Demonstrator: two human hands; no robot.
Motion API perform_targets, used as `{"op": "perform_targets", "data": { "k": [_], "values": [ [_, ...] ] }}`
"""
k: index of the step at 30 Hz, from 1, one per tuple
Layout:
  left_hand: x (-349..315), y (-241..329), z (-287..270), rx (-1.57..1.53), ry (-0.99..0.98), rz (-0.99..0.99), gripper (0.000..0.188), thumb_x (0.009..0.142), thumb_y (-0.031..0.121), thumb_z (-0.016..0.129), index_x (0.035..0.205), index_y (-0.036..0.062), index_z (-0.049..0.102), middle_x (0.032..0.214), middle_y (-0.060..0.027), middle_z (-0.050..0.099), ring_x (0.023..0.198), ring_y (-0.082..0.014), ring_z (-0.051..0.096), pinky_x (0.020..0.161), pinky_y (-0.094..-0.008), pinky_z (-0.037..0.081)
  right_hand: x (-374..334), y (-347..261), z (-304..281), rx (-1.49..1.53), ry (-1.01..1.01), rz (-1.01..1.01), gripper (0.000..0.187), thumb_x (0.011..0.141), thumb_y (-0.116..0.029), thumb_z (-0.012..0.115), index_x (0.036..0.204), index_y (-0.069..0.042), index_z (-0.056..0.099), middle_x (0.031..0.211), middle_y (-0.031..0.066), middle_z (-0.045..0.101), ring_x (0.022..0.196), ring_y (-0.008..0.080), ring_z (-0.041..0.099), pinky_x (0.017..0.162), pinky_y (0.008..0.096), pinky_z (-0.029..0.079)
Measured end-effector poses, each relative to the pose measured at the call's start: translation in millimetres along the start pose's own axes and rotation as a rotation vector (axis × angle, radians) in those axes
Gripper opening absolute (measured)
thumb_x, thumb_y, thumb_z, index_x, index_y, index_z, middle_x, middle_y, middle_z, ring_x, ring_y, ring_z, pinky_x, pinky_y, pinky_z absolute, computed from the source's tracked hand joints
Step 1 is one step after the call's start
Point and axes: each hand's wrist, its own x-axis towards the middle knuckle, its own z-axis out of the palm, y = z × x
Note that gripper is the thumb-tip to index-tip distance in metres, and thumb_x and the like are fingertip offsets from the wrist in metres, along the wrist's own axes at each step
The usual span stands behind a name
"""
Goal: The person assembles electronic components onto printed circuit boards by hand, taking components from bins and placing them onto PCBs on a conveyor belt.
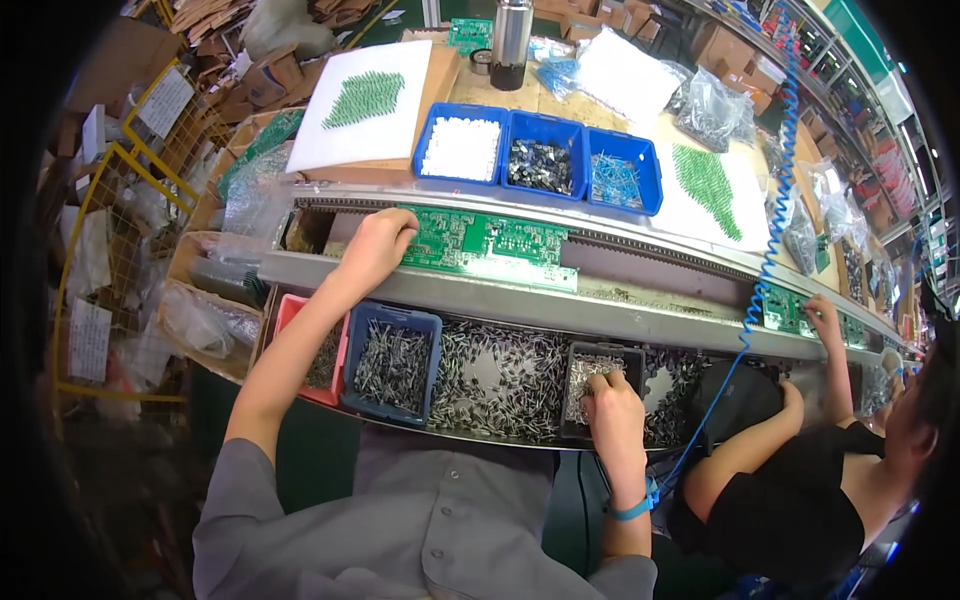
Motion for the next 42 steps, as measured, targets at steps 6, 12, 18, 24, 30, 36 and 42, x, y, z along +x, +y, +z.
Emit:
{"op": "perform_targets", "data": {
  "k": [6,12,18,24,30,36,42],
  "values": [
    [-53,72,4,-0.167,-0.389,0.296,0.006,0.079,0.007,0.062,0.084,0.0041,0.061,0.081,-0.012,0.058,0.08,-0.0318,0.06,0.07,-0.0407,0.049,2,7,5,0.056,0.024,-0.059,0.015,0.067,0.001,0.069,0.08,-0.002,0.062,0.078,0.0145,0.054,0.072,0.0353,0.057,0.062,0.0431,0.046],
    [-85,96,18,0.073,-0.491,0.5,0.01,0.069,0.007,0.06,0.077,0.0036,0.056,0.082,-0.0103,0.053,0.081,-0.0285,0.056,0.068,-0.0383,0.047,9,13,5,0.174,-0.001,-0.101,0.012,0.07,0.001,0.067,0.079,-0.001,0.06,0.078,0.0144,0.054,0.072,0.0355,0.057,0.062,0.0425,0.045],
    [-97,81,-34,0.058,-0.341,0.049,0.013,0.076,0.004,0.066,0.088,0.0032,0.06,0.083,-0.0125,0.058,0.078,-0.0336,0.06,0.067,-0.0409,0.049,6,19,6,0.194,-0.01,-0.047,0.011,0.071,0.0,0.067,0.078,-0.001,0.059,0.077,0.0141,0.054,0.071,0.035,0.057,0.063,0.0415,0.046],
    [-113,56,-29,0.176,-0.458,-0.004,0.031,0.069,0.004,0.071,0.098,0.0023,0.06,0.087,-0.0146,0.057,0.082,-0.0349,0.059,0.073,-0.0425,0.048,9,19,3,0.26,-0.053,0.003,0.013,0.068,0.0,0.069,0.077,-0.002,0.059,0.075,0.013,0.056,0.072,0.0339,0.058,0.063,0.041,0.047],
    [-104,52,-29,0.181,-0.522,0.032,0.018,0.066,0.004,0.07,0.081,0.0029,0.06,0.08,-0.0115,0.057,0.078,-0.0312,0.06,0.068,-0.041,0.048,-2,18,-2,0.096,-0.054,0.035,0.013,0.073,0.002,0.062,0.085,-0.002,0.064,0.077,0.0143,0.057,0.072,0.0347,0.059,0.065,0.0419,0.049],
    [-81,80,-47,0.168,-0.506,0.019,0.015,0.069,0.007,0.07,0.081,0.0036,0.06,0.079,-0.0106,0.056,0.078,-0.0299,0.06,0.066,-0.0403,0.048,-1,19,-4,0.092,-0.037,0.015,0.02,0.072,0.006,0.057,0.089,-0.002,0.065,0.078,0.0129,0.057,0.074,0.0334,0.059,0.065,0.0411,0.049],
    [-38,152,10,-0.193,-0.545,0.566,0.007,0.071,0.011,0.058,0.073,0.0052,0.056,0.075,-0.008,0.054,0.074,-0.0258,0.057,0.064,-0.0379,0.047,-5,11,-14,0.169,0.104,0.054,0.022,0.074,0.01,0.055,0.092,0.002,0.064,0.08,0.0151,0.055,0.074,0.0326,0.058,0.065,0.0385,0.048]
  ]
}}
